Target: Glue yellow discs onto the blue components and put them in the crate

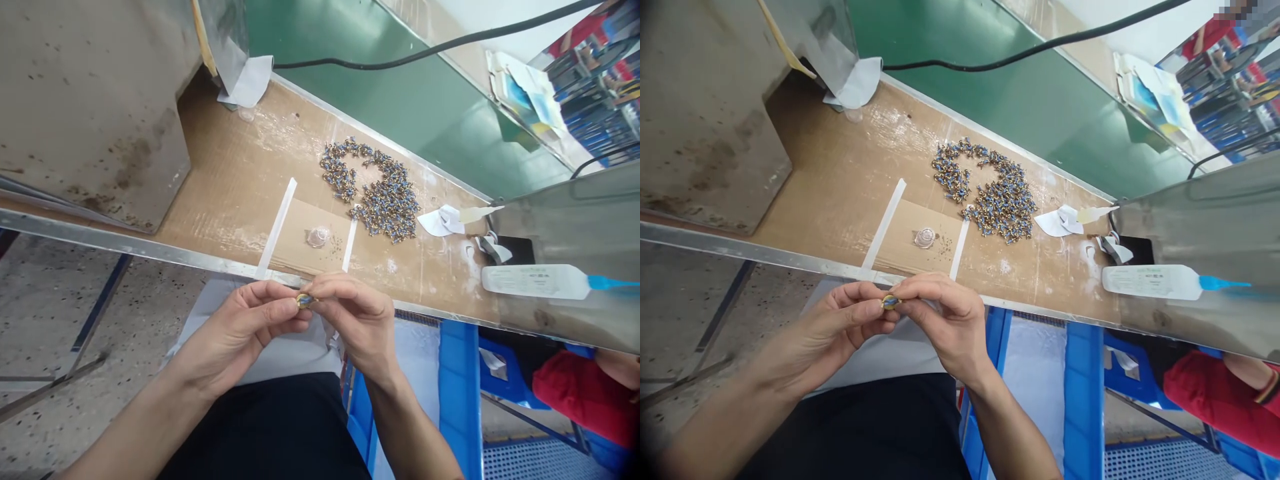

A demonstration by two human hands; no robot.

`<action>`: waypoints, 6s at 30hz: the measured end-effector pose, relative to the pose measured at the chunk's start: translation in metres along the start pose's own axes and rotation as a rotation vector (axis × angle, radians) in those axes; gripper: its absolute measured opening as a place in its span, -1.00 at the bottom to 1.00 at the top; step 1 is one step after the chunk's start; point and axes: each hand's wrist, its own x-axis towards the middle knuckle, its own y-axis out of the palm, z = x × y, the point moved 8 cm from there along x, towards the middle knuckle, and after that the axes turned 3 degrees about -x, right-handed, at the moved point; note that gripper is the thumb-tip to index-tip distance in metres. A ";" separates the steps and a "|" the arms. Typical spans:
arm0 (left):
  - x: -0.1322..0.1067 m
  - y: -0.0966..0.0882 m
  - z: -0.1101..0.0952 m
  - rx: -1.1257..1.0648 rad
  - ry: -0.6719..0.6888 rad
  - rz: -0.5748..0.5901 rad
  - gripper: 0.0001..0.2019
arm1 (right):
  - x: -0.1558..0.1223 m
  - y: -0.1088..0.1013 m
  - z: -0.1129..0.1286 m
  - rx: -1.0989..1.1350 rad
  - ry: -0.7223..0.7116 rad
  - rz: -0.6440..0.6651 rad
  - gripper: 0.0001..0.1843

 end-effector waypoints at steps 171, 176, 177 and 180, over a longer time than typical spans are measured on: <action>0.014 0.022 -0.012 -0.022 0.181 0.140 -0.83 | 0.010 -0.005 0.064 -0.628 -0.516 0.013 -0.52; 0.012 0.023 -0.015 0.002 0.188 0.091 -0.81 | 0.006 -0.003 0.068 -0.682 -0.567 0.017 -0.51; 0.012 0.023 -0.016 0.008 0.190 0.081 -0.79 | 0.005 -0.003 0.069 -0.689 -0.574 0.019 -0.51; 0.013 0.022 -0.015 0.029 0.193 0.054 -0.76 | 0.003 -0.003 0.070 -0.717 -0.593 0.026 -0.48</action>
